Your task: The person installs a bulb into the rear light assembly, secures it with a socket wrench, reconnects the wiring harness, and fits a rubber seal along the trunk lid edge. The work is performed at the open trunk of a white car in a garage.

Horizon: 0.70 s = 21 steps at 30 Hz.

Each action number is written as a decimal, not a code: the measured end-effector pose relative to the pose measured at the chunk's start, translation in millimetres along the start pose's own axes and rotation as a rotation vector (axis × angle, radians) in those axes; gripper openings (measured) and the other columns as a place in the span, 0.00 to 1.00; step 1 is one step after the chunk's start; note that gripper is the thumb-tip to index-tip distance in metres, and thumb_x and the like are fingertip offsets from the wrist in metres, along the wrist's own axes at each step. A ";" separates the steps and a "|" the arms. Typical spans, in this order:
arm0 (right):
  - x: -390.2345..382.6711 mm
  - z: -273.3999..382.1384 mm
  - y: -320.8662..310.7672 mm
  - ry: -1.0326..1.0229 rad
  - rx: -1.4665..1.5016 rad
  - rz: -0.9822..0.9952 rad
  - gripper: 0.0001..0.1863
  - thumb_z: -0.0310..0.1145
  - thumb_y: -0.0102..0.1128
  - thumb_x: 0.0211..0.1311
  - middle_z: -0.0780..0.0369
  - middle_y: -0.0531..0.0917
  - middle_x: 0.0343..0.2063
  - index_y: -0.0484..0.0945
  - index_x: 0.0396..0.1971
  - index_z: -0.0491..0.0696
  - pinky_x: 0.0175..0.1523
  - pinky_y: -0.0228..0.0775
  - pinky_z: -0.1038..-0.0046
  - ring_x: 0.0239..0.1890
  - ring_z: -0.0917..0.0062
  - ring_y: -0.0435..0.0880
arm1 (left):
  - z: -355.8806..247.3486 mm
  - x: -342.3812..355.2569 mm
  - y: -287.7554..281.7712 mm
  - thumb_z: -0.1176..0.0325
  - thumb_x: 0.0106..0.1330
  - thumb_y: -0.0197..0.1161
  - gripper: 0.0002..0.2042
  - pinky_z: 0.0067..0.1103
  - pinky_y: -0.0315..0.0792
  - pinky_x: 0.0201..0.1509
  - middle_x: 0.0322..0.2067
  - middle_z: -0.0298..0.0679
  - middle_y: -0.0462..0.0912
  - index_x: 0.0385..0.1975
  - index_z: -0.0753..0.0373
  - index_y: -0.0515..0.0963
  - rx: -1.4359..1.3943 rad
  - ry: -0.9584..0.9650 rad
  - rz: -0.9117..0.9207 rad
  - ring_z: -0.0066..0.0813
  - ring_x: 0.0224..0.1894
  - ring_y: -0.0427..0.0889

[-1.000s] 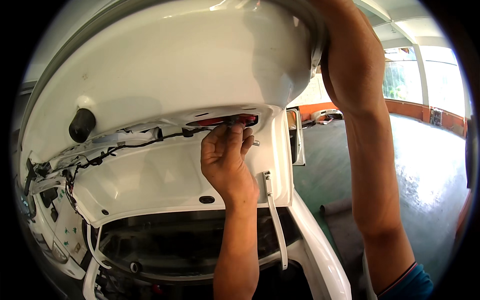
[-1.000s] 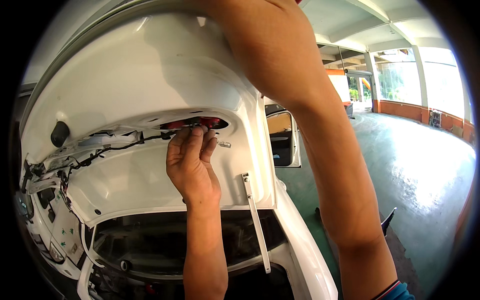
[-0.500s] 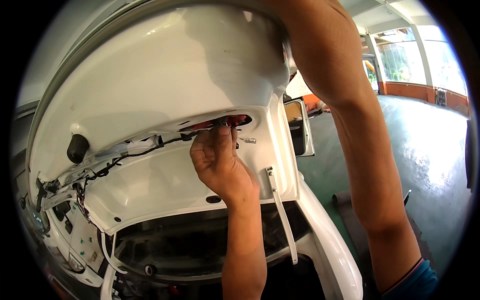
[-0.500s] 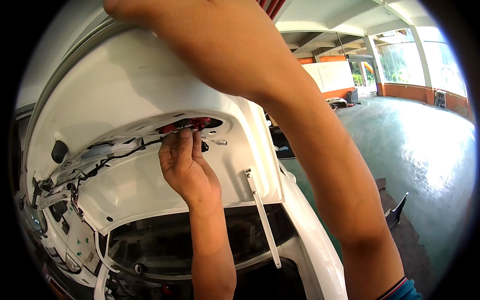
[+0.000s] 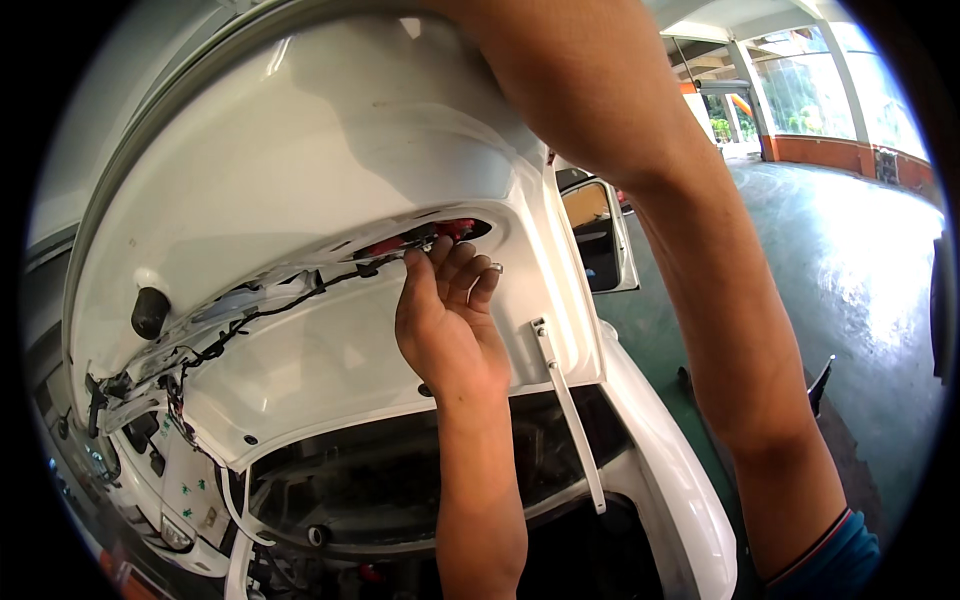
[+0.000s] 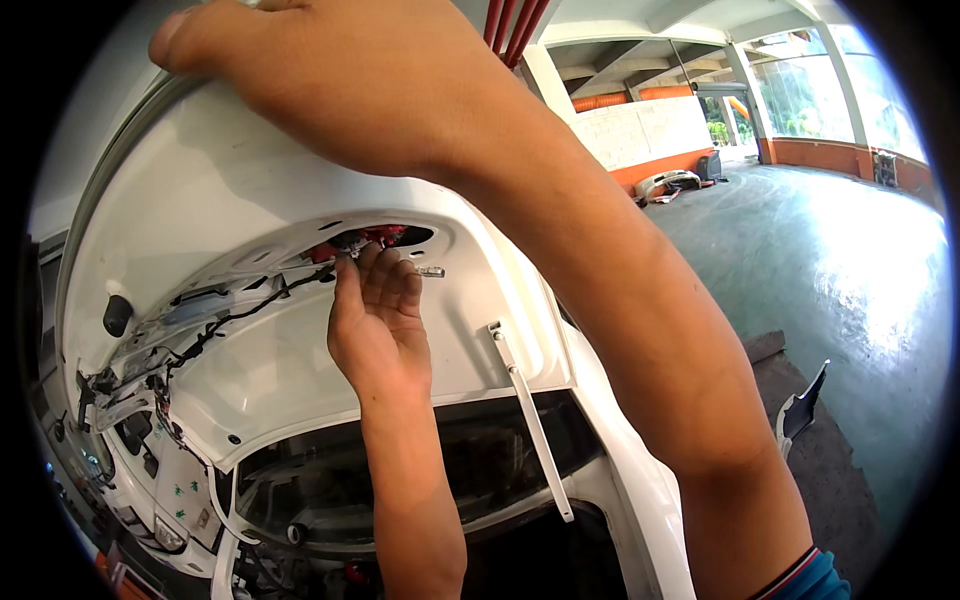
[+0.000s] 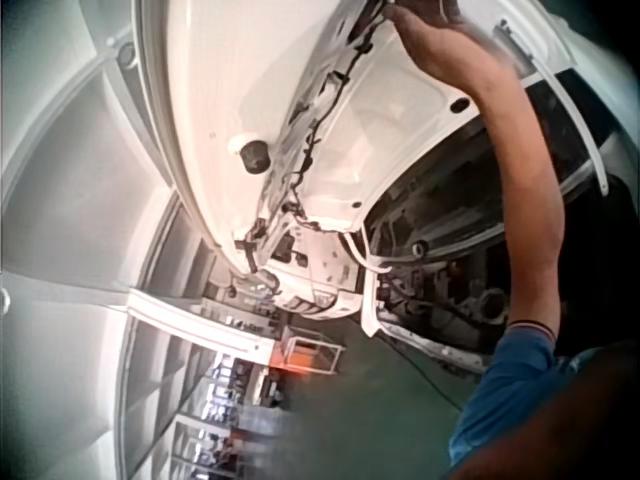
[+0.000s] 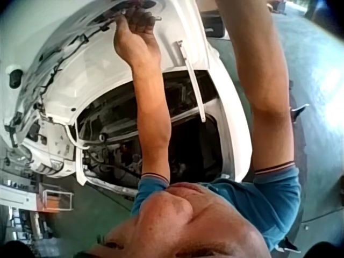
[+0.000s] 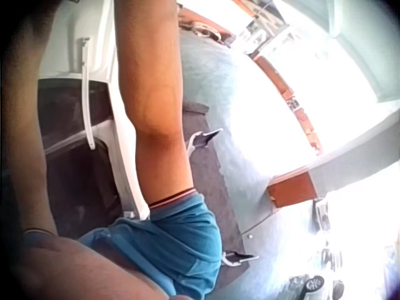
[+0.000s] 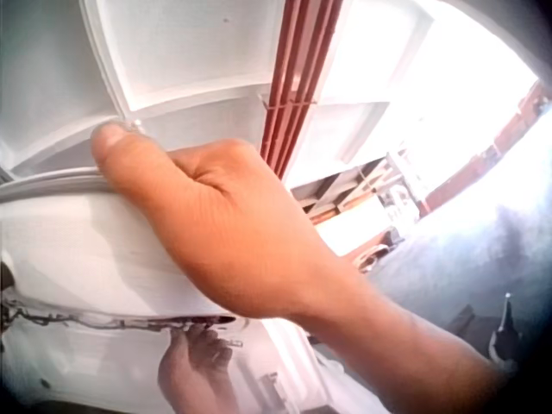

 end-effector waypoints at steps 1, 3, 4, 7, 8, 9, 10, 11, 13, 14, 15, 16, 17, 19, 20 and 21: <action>0.7 -0.4 -0.5 0.014 -0.007 0.004 0.40 0.62 0.51 0.74 0.53 0.86 0.25 0.87 0.35 0.33 0.41 0.77 0.69 0.32 0.72 0.85 | 0.7 -0.1 0.5 0.64 0.75 0.66 0.13 0.26 0.79 0.48 0.40 0.39 0.84 0.49 0.67 0.79 0.075 -0.012 -0.071 0.30 0.40 0.83; 5.5 2.3 -6.3 0.097 0.013 0.027 0.39 0.61 0.50 0.74 0.53 0.85 0.23 0.86 0.33 0.33 0.41 0.77 0.67 0.31 0.71 0.85 | 1.3 -0.2 2.8 0.62 0.75 0.64 0.14 0.26 0.77 0.48 0.40 0.39 0.84 0.50 0.66 0.79 0.211 0.110 -0.084 0.29 0.41 0.83; 9.6 4.8 -10.8 0.162 0.023 0.052 0.39 0.61 0.50 0.74 0.52 0.85 0.21 0.85 0.31 0.32 0.40 0.77 0.67 0.30 0.70 0.85 | 1.7 -0.4 3.1 0.60 0.76 0.63 0.15 0.26 0.78 0.48 0.40 0.39 0.84 0.50 0.66 0.79 0.235 0.133 -0.146 0.29 0.41 0.83; 22.2 10.8 -19.8 0.316 0.026 0.120 0.39 0.60 0.50 0.74 0.50 0.82 0.18 0.83 0.28 0.32 0.39 0.76 0.65 0.28 0.68 0.84 | 1.6 -0.2 3.1 0.55 0.77 0.62 0.18 0.26 0.78 0.48 0.40 0.38 0.85 0.48 0.67 0.80 0.251 0.119 -0.197 0.29 0.42 0.83; 24.0 11.1 -20.7 0.343 0.030 0.133 0.39 0.59 0.50 0.74 0.50 0.81 0.18 0.83 0.27 0.32 0.39 0.76 0.64 0.27 0.67 0.83 | 1.4 0.3 2.8 0.55 0.77 0.62 0.18 0.26 0.77 0.48 0.40 0.38 0.85 0.48 0.66 0.80 0.210 0.052 -0.180 0.29 0.43 0.83; 24.0 11.5 -20.4 0.338 0.046 0.132 0.39 0.59 0.50 0.74 0.49 0.80 0.17 0.82 0.27 0.31 0.39 0.75 0.63 0.27 0.67 0.83 | 1.1 0.6 1.6 0.55 0.76 0.63 0.18 0.26 0.76 0.48 0.40 0.38 0.84 0.48 0.66 0.80 0.167 -0.023 -0.225 0.29 0.43 0.83; 23.9 12.3 -20.8 0.330 0.053 0.137 0.39 0.59 0.50 0.74 0.48 0.80 0.17 0.82 0.27 0.31 0.39 0.75 0.63 0.26 0.66 0.83 | 0.3 1.1 1.7 0.54 0.76 0.63 0.18 0.26 0.76 0.48 0.40 0.37 0.84 0.48 0.66 0.80 0.154 -0.039 -0.138 0.29 0.42 0.83; 23.0 11.0 -21.0 0.321 0.061 0.143 0.38 0.58 0.50 0.74 0.48 0.79 0.17 0.81 0.27 0.31 0.39 0.75 0.62 0.26 0.65 0.83 | -0.4 1.3 1.3 0.54 0.76 0.63 0.18 0.26 0.75 0.48 0.40 0.37 0.85 0.48 0.66 0.80 0.139 -0.062 -0.110 0.29 0.42 0.83; 20.8 8.0 -23.3 0.268 0.065 0.138 0.38 0.57 0.50 0.74 0.45 0.79 0.17 0.81 0.26 0.30 0.40 0.75 0.60 0.26 0.62 0.83 | -2.0 0.6 0.7 0.55 0.76 0.64 0.16 0.27 0.75 0.47 0.41 0.36 0.85 0.47 0.64 0.81 0.161 0.016 -0.088 0.28 0.42 0.82; 19.0 6.0 -23.8 0.226 0.071 0.121 0.38 0.57 0.50 0.74 0.44 0.79 0.17 0.80 0.26 0.30 0.40 0.75 0.59 0.25 0.61 0.82 | -2.3 -0.5 0.3 0.56 0.75 0.64 0.15 0.27 0.75 0.47 0.41 0.35 0.85 0.47 0.63 0.81 0.213 0.047 -0.118 0.27 0.42 0.82; 12.8 2.2 -21.9 0.155 0.084 0.079 0.38 0.57 0.50 0.74 0.43 0.79 0.18 0.80 0.25 0.30 0.41 0.75 0.59 0.25 0.60 0.82 | -2.9 -2.2 0.1 0.57 0.75 0.65 0.14 0.27 0.75 0.47 0.41 0.35 0.85 0.47 0.63 0.81 0.269 0.139 -0.150 0.27 0.42 0.82; 10.7 -7.6 -21.6 0.079 0.085 0.078 0.37 0.56 0.49 0.74 0.42 0.79 0.18 0.80 0.26 0.31 0.41 0.75 0.58 0.26 0.58 0.82 | -3.0 -4.3 0.4 0.59 0.75 0.65 0.13 0.27 0.75 0.47 0.41 0.34 0.85 0.46 0.62 0.81 0.334 0.202 -0.151 0.27 0.42 0.82; 9.8 -14.2 -19.7 0.003 0.086 0.078 0.36 0.55 0.49 0.75 0.41 0.79 0.19 0.80 0.26 0.31 0.41 0.75 0.57 0.26 0.56 0.82 | -3.0 -6.6 0.3 0.63 0.72 0.66 0.12 0.27 0.75 0.46 0.42 0.33 0.85 0.49 0.62 0.81 0.364 0.238 -0.200 0.25 0.43 0.82; 17.3 -24.4 -20.3 -0.093 0.028 0.151 0.31 0.51 0.47 0.76 0.41 0.80 0.20 0.80 0.29 0.34 0.41 0.74 0.54 0.26 0.51 0.82 | -3.3 -10.9 1.1 0.65 0.71 0.66 0.14 0.26 0.75 0.45 0.43 0.33 0.85 0.53 0.62 0.81 0.364 0.269 -0.195 0.25 0.43 0.82; 19.5 -27.6 -20.0 -0.108 -0.018 0.183 0.29 0.49 0.46 0.76 0.41 0.80 0.21 0.80 0.30 0.36 0.41 0.74 0.53 0.27 0.49 0.81 | -3.6 -12.8 0.5 0.66 0.71 0.66 0.15 0.25 0.75 0.45 0.43 0.33 0.85 0.54 0.63 0.81 0.365 0.221 -0.258 0.24 0.43 0.82; 23.3 -22.1 -18.0 -0.058 -0.099 0.206 0.26 0.48 0.45 0.77 0.41 0.80 0.22 0.79 0.32 0.38 0.40 0.73 0.52 0.28 0.47 0.81 | -4.1 -14.3 1.3 0.67 0.71 0.66 0.16 0.26 0.75 0.45 0.43 0.33 0.85 0.56 0.63 0.81 0.366 0.199 -0.181 0.24 0.44 0.82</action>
Point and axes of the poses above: each hand's wrist, its own x-axis towards the middle knuckle, its own y-axis out of the palm, z = x × y, the point moved 1 cm from there along x, towards the middle knuckle
